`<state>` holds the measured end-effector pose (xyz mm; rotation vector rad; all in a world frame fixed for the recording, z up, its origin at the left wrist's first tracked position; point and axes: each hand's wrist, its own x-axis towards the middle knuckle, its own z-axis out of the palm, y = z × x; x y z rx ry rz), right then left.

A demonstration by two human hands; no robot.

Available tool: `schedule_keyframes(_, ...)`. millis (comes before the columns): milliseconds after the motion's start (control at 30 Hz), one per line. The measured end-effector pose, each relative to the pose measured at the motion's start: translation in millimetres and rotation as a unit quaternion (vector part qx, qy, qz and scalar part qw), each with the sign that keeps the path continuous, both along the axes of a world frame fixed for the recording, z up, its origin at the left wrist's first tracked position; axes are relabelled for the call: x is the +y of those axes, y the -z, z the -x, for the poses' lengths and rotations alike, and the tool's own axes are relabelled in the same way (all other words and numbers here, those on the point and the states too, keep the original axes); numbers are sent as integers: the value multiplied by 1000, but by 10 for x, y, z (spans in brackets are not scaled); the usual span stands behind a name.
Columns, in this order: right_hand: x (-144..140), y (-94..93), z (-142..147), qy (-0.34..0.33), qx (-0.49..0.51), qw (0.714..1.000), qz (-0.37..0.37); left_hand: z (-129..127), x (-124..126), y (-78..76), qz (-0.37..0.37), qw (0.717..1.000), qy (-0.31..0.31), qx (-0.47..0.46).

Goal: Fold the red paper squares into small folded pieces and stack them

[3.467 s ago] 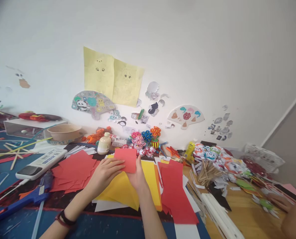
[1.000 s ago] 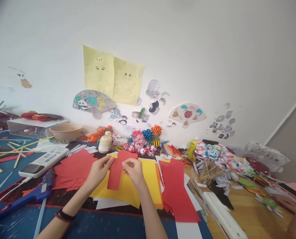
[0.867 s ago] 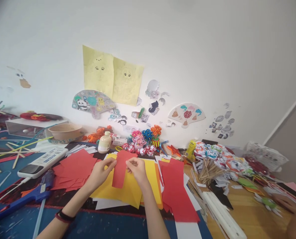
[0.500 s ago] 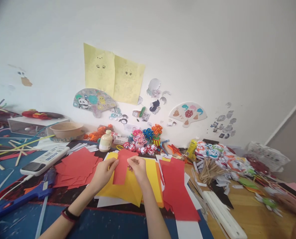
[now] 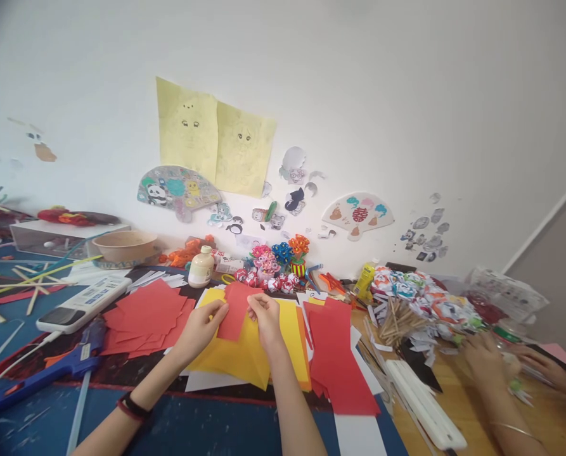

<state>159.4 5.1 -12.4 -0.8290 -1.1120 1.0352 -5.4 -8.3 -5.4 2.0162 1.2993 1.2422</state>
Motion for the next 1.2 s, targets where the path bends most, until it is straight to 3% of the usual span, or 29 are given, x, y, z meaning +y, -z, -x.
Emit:
schedule_keyframes(333,43,22,-6,5,65,998,8,8,-1,23,11,1000,-14,8)
schedule_keyframes(567,14,-51,-144,-12,-61,997,45,57,13,1,-39,991,-78,103)
schedule_keyframes(667,-21,-76,-188,-27,-97,993,57,67,31,9,-32,987,-56,149)
schedule_keyframes(867,-1,-43,-111,-14,-166,986,-15,11,-22,40,-25,983,34,176)
schedule_keyframes(967,22,2,-84,-14,-187,982,-16,-25,-63,46,10,987,71,146)
schedule_keyframes(1200,29,59,20,-29,-183,983,12,-99,-53,55,53,994,85,44)
